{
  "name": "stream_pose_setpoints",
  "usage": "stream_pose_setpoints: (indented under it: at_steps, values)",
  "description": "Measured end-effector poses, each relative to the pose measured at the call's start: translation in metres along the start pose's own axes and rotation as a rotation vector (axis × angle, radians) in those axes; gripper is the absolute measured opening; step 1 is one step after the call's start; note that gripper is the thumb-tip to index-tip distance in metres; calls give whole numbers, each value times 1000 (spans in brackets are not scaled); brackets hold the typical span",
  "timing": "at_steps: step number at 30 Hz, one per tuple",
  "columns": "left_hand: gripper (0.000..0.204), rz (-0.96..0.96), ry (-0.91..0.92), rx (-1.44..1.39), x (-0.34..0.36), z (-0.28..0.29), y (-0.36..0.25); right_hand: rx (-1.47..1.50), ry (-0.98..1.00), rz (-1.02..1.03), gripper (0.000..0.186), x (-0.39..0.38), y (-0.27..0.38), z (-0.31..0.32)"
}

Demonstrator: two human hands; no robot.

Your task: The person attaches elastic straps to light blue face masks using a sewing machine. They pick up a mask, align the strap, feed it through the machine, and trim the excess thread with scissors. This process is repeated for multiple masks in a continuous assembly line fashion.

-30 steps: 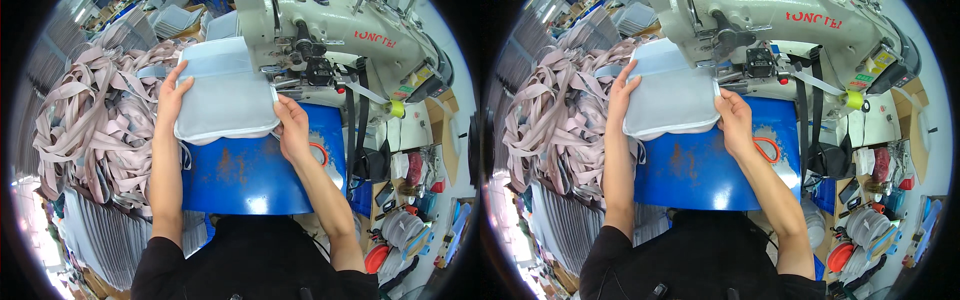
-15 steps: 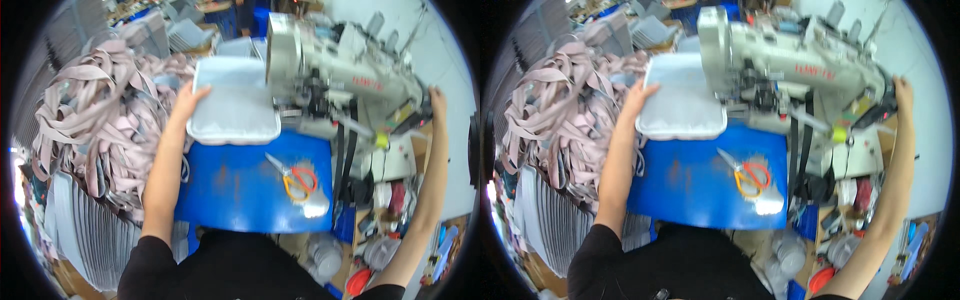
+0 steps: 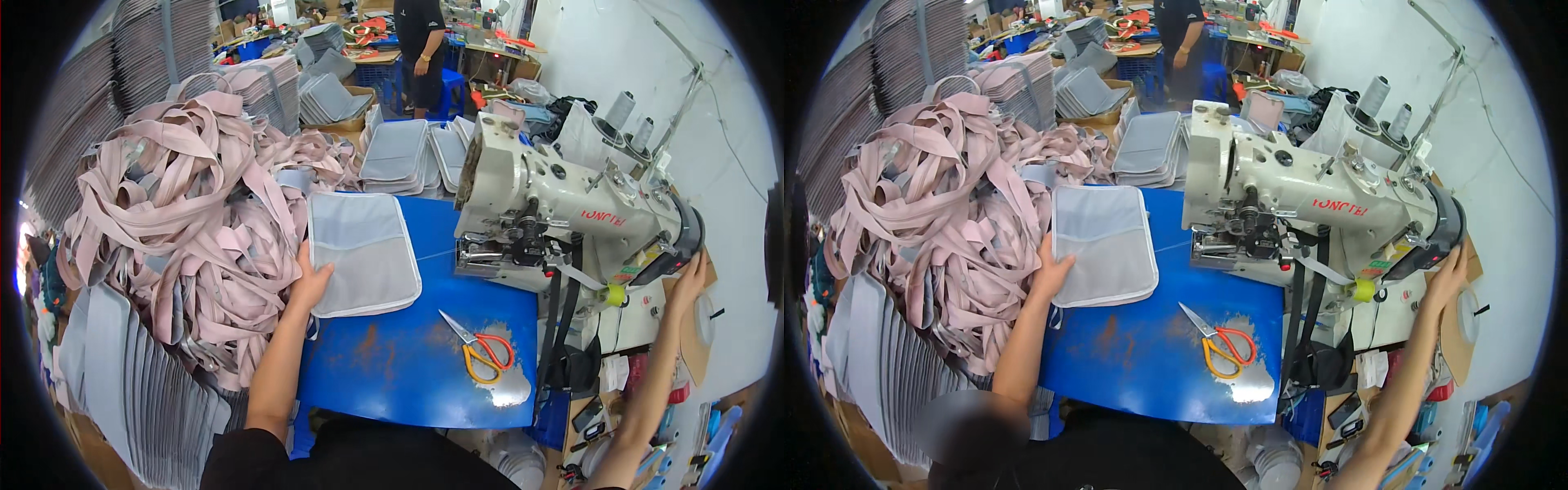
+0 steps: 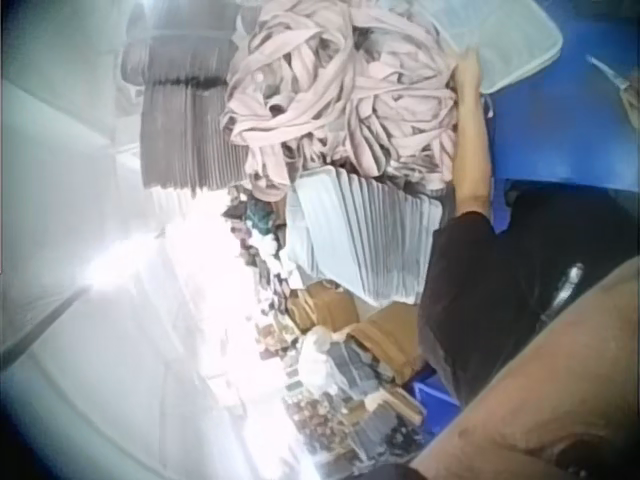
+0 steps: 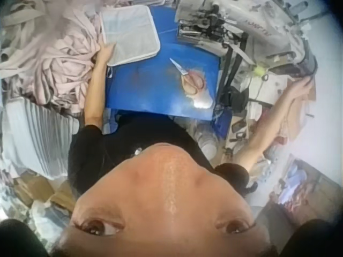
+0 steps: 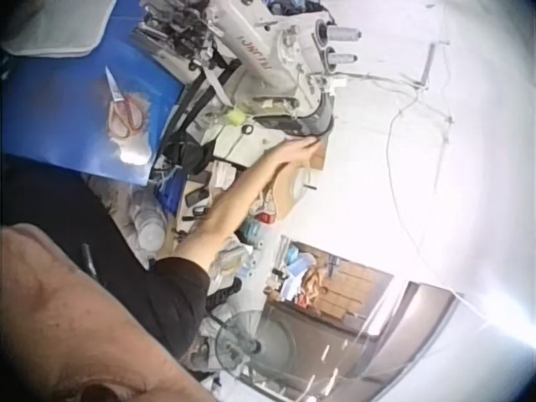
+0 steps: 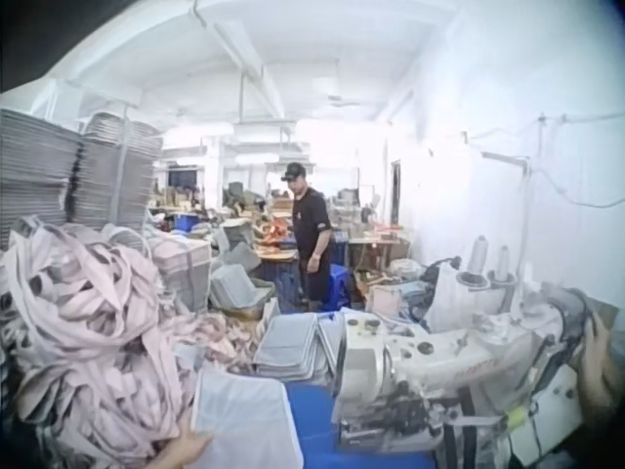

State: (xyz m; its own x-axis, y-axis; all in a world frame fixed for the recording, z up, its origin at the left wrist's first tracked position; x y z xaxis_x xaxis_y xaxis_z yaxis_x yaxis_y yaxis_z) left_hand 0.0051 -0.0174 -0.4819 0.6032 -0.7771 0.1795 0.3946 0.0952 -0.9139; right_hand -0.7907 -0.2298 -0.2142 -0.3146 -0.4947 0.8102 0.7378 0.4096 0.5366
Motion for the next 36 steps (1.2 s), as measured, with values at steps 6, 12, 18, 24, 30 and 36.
stream_pose_setpoints:
  at_steps: [6, 12, 18, 24, 30, 36]
  values:
    - [76, 20, 22, -117, -8, -8, -8, 31, 1063, 325, 59, -328, 174, -60]
    - [74, -20, -67, -70, -12, -1, -32, -42, 1581, 14, 84, -355, 188, -85]
    - [69, 128, 15, -221, -14, -11, -23, 441, 1474, -496, 82, -379, 195, -110]
    - [58, 64, 34, -154, -16, -11, -43, 223, 1228, -91, 68, -372, 233, -180]
    - [61, -241, -18, -72, -53, -1, -146, 195, 1125, -6, 51, -360, 228, -183]
    - [75, -613, 43, 610, -183, 28, -225, -59, 1167, 101, 55, -357, 187, -105]
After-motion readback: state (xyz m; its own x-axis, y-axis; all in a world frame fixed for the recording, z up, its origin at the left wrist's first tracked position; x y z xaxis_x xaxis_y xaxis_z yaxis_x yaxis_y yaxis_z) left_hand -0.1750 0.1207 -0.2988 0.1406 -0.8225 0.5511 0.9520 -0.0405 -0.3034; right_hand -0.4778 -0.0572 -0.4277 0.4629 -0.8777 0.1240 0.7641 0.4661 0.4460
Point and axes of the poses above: each hand's wrist, its own x-axis towards the middle knuckle, its own z-axis out of the back of the hand, y = z × x, the point moved 7 cm from there along x, towards the middle knuckle, and after that the axes turned 3 degrees about z, right-handed, at the moved point
